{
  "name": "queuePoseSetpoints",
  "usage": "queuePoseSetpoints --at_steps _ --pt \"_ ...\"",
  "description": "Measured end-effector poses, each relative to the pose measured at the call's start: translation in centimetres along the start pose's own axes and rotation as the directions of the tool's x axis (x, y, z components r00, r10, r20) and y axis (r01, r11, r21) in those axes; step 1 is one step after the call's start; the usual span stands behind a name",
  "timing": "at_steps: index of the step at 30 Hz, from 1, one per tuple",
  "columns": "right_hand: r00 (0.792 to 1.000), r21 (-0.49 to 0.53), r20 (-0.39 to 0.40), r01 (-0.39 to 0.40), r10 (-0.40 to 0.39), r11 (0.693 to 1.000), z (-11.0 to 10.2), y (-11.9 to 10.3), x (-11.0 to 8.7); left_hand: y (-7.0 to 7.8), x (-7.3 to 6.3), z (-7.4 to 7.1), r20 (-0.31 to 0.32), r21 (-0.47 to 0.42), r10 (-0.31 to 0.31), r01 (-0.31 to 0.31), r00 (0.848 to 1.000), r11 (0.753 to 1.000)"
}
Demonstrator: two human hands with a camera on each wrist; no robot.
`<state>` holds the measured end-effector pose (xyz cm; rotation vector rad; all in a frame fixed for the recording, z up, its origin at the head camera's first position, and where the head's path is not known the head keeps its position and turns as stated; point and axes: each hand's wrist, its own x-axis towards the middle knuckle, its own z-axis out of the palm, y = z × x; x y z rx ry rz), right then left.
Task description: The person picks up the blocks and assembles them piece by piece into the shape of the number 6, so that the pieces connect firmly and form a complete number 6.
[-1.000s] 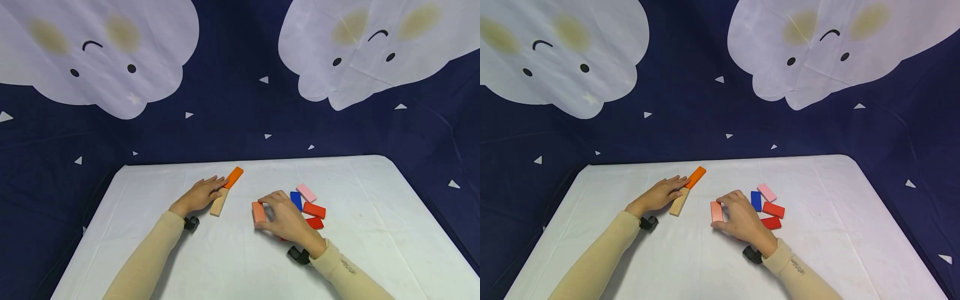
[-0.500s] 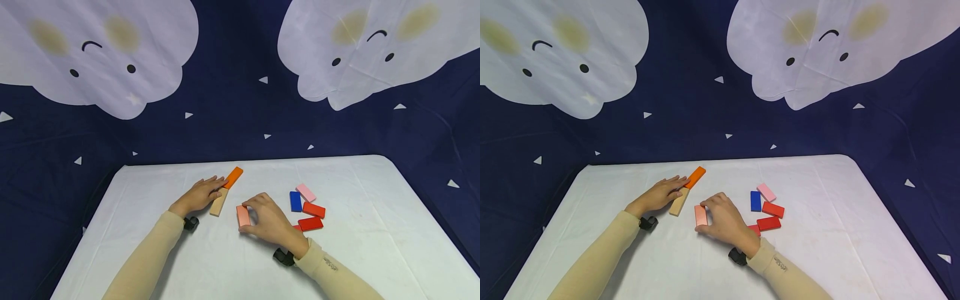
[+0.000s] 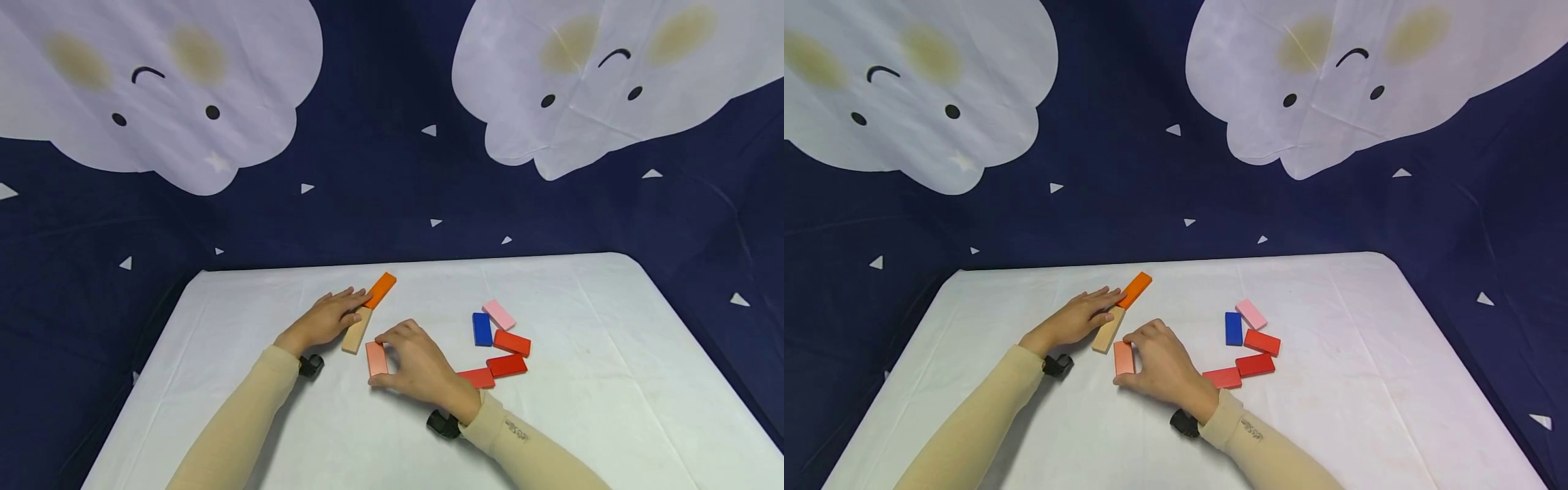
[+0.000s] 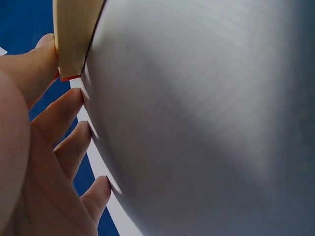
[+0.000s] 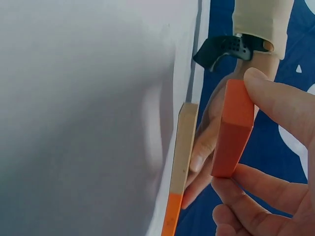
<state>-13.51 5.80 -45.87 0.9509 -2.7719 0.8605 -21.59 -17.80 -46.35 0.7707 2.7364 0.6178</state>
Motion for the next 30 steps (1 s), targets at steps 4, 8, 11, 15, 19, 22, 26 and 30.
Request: queuePoseSetpoints --at_steps 4,8,11,15,19,22,26,30 --pt "1.000 -0.001 0.017 0.004 -0.004 1.000 0.5 -0.6 0.3 0.1 -0.1 0.0 0.003 -0.014 -0.002 0.002 1.000 1.000" --pt "0.999 -0.019 0.036 0.012 -0.011 1.000 1.0 -1.0 0.6 0.1 0.0 0.0 0.001 -0.022 0.000 0.000 1.000 1.000" --pt "0.999 -0.032 0.034 0.026 -0.025 0.999 1.4 -1.4 0.9 0.1 0.0 0.0 0.001 -0.023 -0.004 0.004 1.000 1.000" --pt "0.999 -0.046 0.040 0.038 -0.036 0.998 1.9 -1.8 1.2 0.2 -0.1 -0.1 -0.006 -0.019 0.003 -0.003 1.000 1.000" --pt "0.998 -0.060 0.059 0.039 -0.036 0.997 2.2 -2.2 1.6 0.2 -0.1 0.0 -0.014 -0.019 0.012 -0.012 1.000 1.000" --pt "0.997 -0.072 0.074 0.039 -0.034 0.997 2.5 -2.4 1.7 0.1 -0.1 0.1 -0.014 -0.020 0.017 -0.017 1.000 1.000" --pt "0.996 -0.104 0.085 0.048 -0.039 0.993 2.7 -2.6 2.0 0.0 0.0 0.2 -0.013 -0.020 0.017 -0.017 1.000 1.000" --pt "0.994 -0.137 0.099 0.057 -0.044 0.989 2.8 -2.7 2.2 -0.1 0.0 0.2 -0.010 -0.017 0.011 -0.011 1.000 1.000"
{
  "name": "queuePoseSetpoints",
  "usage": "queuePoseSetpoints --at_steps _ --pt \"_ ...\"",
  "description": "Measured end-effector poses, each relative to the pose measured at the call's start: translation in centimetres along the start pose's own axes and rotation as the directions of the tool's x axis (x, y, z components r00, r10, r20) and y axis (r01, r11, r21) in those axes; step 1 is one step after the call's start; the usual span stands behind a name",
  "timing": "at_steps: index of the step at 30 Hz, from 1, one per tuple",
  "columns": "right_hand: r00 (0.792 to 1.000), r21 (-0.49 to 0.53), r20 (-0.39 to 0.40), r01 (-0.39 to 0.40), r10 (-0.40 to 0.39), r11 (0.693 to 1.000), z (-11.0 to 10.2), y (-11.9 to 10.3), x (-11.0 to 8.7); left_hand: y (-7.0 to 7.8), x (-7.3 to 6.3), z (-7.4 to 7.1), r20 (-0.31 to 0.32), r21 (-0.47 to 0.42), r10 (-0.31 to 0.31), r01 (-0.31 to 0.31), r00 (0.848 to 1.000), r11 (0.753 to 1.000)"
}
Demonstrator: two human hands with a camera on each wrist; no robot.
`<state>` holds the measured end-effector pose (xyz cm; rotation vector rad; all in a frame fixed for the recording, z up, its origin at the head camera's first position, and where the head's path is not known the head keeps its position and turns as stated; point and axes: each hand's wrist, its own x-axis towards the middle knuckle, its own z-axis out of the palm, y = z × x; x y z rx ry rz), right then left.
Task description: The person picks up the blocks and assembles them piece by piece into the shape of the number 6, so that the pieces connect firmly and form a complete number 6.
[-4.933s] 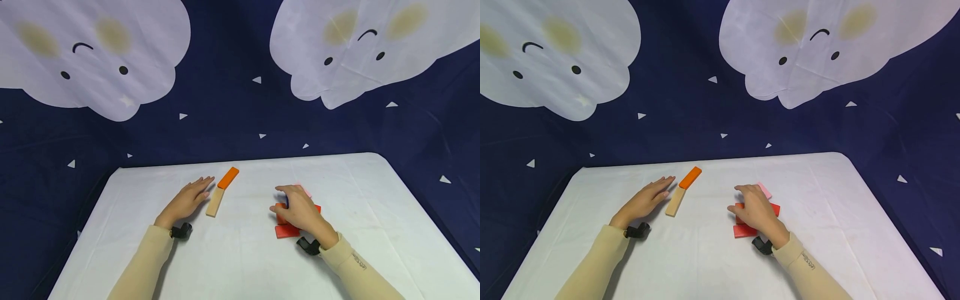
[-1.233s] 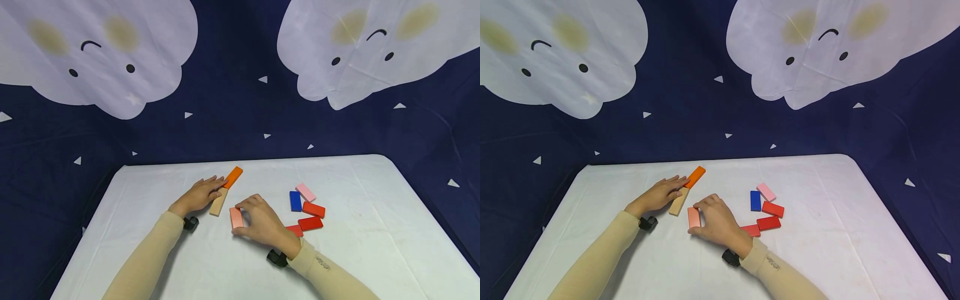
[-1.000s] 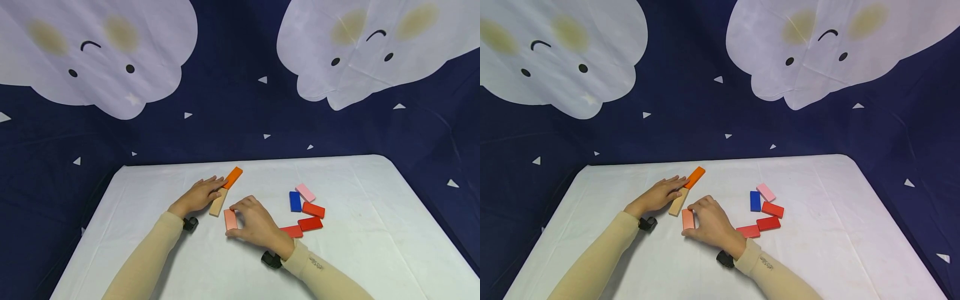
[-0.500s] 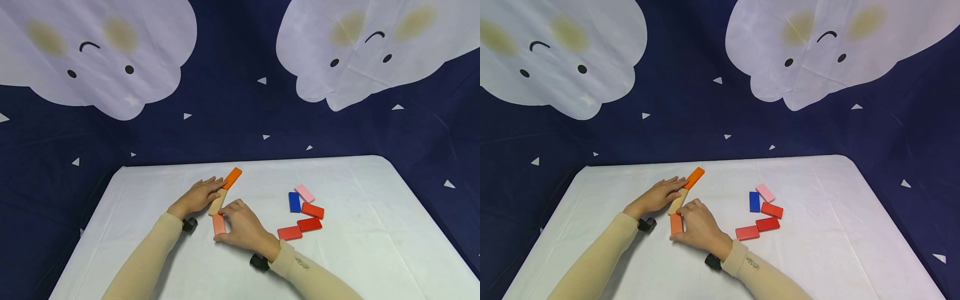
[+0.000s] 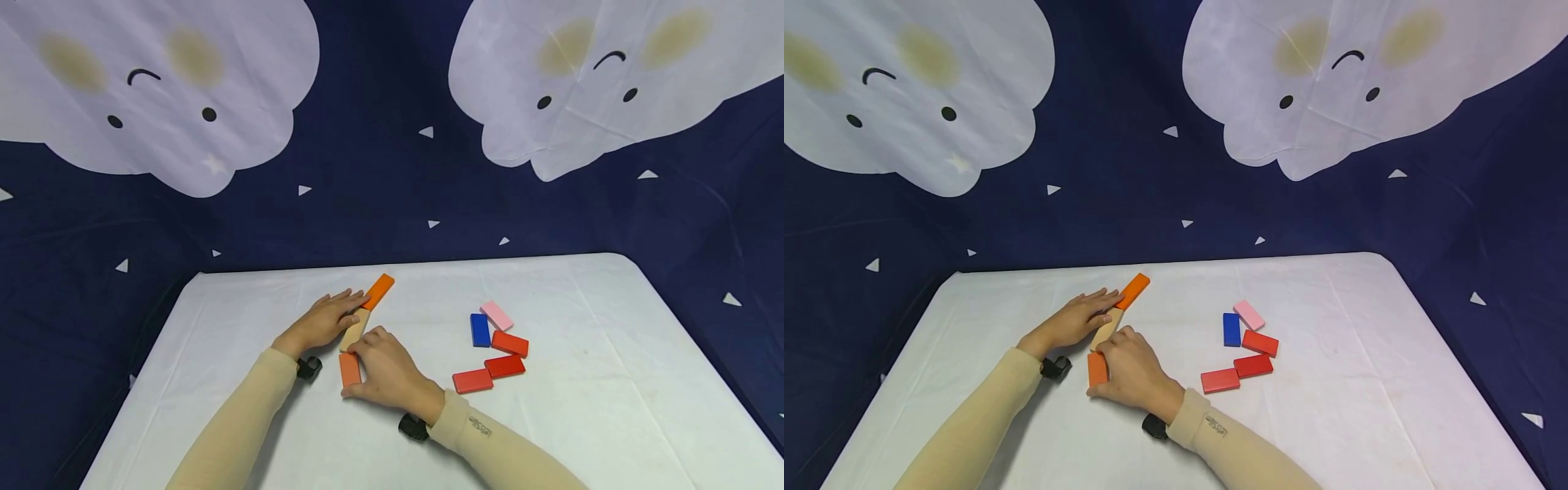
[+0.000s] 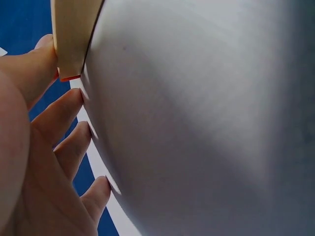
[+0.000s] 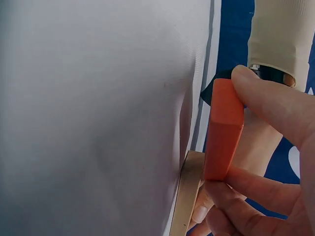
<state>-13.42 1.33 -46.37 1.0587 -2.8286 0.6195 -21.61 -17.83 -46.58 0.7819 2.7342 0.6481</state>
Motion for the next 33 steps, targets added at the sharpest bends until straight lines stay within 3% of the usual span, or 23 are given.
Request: queuePoseSetpoints --at_steps 19,33 --pt "1.000 -0.088 0.011 0.000 0.001 0.996 0.36 -0.57 0.64 0.13 -0.03 -0.08 0.001 -0.004 -0.005 0.005 1.000 1.000" --pt "1.000 -0.094 0.006 0.003 -0.003 0.996 0.75 -0.31 0.84 0.04 0.00 -0.03 -0.006 -0.003 -0.002 0.002 1.000 1.000"
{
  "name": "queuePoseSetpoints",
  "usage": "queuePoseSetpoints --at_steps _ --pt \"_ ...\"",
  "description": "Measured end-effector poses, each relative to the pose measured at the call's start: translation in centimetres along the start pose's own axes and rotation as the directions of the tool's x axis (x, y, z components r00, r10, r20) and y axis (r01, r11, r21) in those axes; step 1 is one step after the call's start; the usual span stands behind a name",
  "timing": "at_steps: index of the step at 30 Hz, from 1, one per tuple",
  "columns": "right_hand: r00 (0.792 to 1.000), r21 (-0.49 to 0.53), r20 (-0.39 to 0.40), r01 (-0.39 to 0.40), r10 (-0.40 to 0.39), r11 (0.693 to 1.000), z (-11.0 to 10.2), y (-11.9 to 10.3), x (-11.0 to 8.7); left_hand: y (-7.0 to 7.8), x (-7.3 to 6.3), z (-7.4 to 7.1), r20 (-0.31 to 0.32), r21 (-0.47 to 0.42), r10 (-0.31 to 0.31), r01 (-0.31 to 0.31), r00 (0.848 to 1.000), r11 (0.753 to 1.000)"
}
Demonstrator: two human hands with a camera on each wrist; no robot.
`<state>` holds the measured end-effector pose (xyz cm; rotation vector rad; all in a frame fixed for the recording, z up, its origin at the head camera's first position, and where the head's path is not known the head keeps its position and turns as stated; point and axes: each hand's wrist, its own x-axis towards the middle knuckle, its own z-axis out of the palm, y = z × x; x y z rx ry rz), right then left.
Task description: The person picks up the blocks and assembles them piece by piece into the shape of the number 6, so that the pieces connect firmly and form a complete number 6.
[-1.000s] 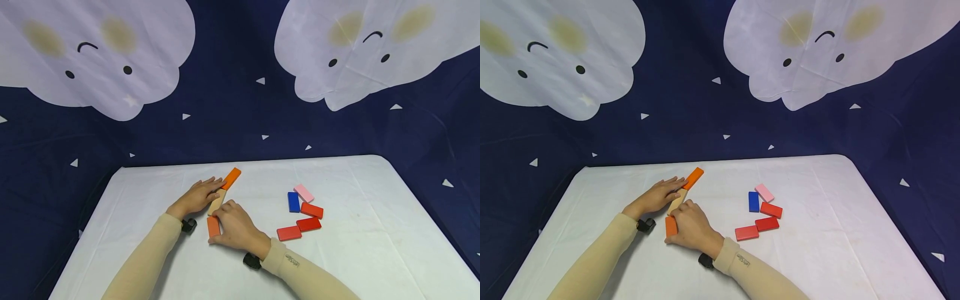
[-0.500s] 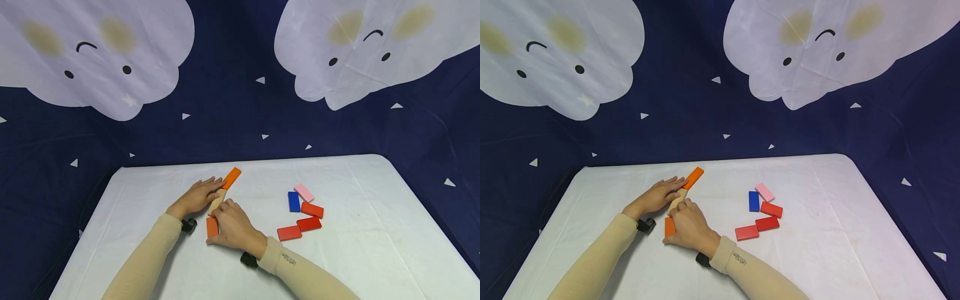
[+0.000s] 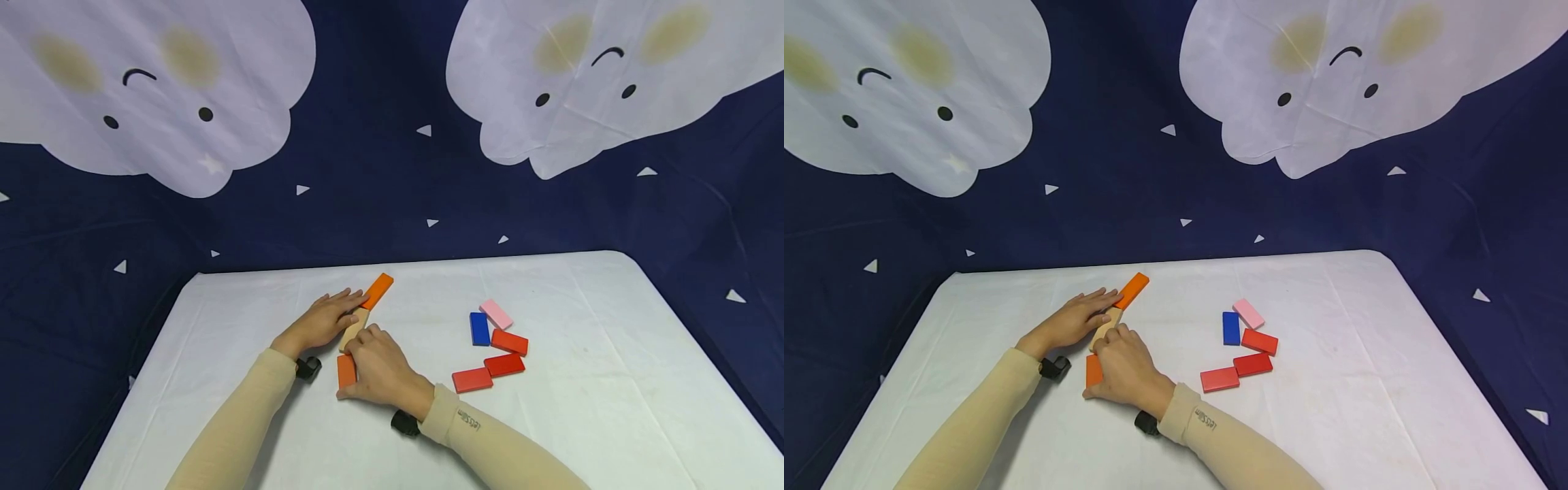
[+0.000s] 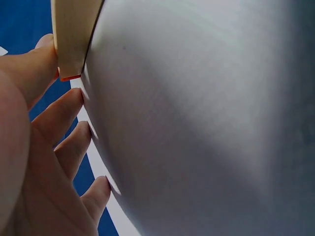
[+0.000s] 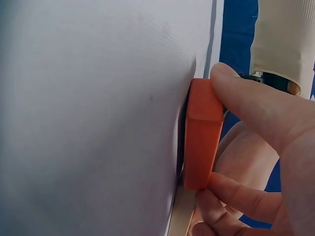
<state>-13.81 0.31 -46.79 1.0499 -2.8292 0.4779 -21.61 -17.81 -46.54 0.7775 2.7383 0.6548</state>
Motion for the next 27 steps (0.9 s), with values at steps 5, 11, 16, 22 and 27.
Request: queuePoseSetpoints --at_steps 5,11,16,22,27 --pt "1.000 0.001 0.011 -0.002 0.002 1.000 0.01 0.06 0.14 0.05 0.00 -0.09 0.005 -0.004 -0.005 0.005 1.000 1.000" --pt "1.000 0.011 0.024 0.001 -0.001 1.000 0.08 0.18 0.25 0.05 -0.01 -0.16 0.007 -0.006 -0.005 0.005 1.000 1.000" --pt "1.000 0.016 0.026 -0.002 0.001 1.000 0.15 0.24 0.35 0.05 -0.03 -0.13 0.002 -0.004 -0.006 0.006 1.000 1.000" --pt "1.000 0.013 0.031 -0.006 0.005 1.000 0.23 0.26 0.46 0.07 -0.08 -0.08 -0.004 -0.006 0.001 -0.001 1.000 1.000" --pt "1.000 0.011 0.029 -0.004 0.004 1.000 0.34 0.27 0.48 0.06 -0.09 -0.04 -0.006 -0.009 0.005 -0.005 1.000 1.000"
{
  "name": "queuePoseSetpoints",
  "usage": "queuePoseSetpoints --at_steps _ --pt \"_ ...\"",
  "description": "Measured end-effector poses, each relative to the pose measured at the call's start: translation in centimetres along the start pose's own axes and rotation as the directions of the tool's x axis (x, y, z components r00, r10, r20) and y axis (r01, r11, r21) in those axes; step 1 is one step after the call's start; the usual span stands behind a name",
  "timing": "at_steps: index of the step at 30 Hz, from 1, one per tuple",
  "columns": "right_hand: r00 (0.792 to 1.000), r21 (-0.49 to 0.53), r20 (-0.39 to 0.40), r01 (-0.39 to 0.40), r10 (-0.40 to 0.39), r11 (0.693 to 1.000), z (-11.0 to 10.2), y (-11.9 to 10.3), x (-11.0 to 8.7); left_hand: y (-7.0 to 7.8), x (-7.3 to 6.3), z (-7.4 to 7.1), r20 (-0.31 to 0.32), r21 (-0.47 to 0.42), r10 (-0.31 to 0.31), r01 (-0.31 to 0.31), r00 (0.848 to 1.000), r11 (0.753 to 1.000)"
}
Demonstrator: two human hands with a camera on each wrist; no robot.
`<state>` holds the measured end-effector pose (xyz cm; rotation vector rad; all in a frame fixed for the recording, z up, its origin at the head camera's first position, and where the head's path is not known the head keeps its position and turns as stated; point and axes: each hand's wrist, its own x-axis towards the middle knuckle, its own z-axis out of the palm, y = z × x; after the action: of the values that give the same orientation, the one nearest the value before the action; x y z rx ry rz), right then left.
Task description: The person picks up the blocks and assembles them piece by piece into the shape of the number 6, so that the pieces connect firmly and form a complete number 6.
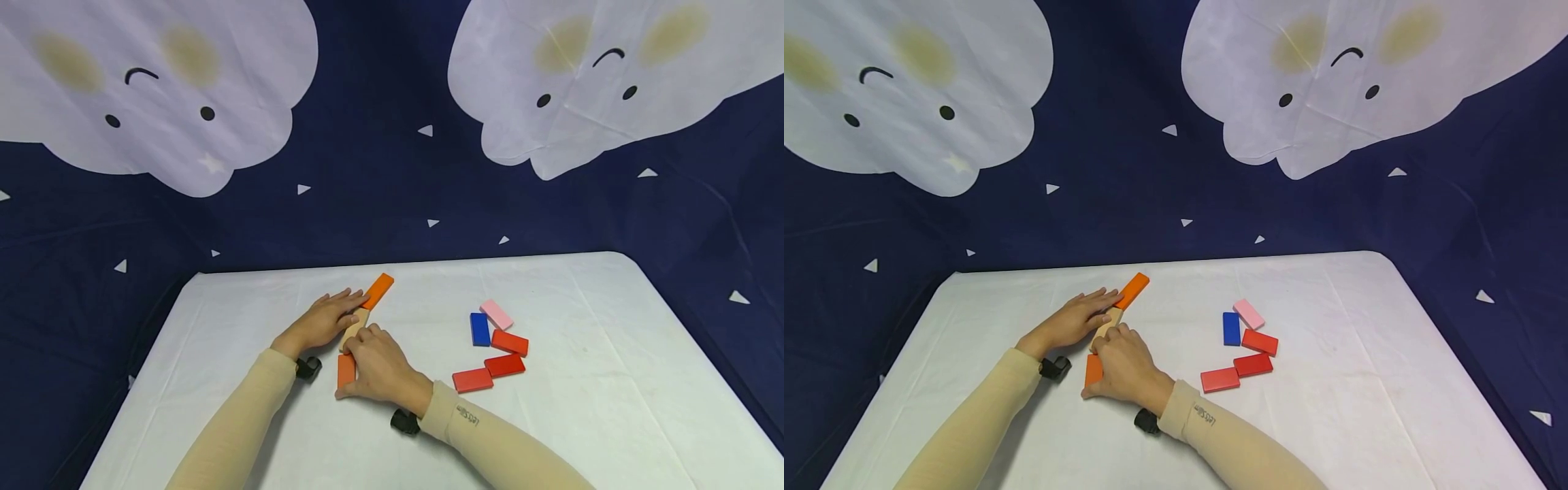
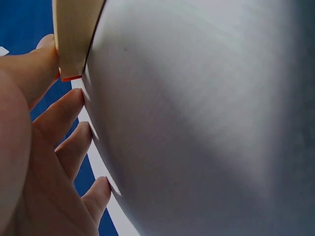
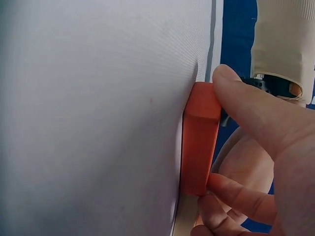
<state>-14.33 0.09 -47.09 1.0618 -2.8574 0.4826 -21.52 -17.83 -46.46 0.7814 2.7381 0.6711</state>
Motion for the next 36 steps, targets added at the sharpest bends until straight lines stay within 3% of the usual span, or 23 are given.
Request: queuePoseSetpoints --at_steps 5,15,24,36 --pt "1.000 0.031 -0.011 -0.012 0.012 0.999 -0.4 0.1 -0.2 0.0 0.0 0.0 0.005 0.000 0.005 -0.005 1.000 1.000" --pt "0.996 0.211 -0.066 -0.042 0.057 0.977 -3.0 1.6 -2.4 0.0 -0.1 0.0 -0.001 0.020 -0.002 0.002 1.000 1.000" --pt "0.978 0.255 -0.126 -0.127 0.164 0.958 -5.0 4.7 -6.4 0.1 0.0 0.0 0.008 0.033 -0.010 0.010 1.000 0.999" --pt "0.953 0.228 -0.197 -0.183 0.230 0.956 -6.2 7.8 -11.7 0.1 -0.1 -0.1 0.018 0.029 -0.014 0.013 1.000 0.999"
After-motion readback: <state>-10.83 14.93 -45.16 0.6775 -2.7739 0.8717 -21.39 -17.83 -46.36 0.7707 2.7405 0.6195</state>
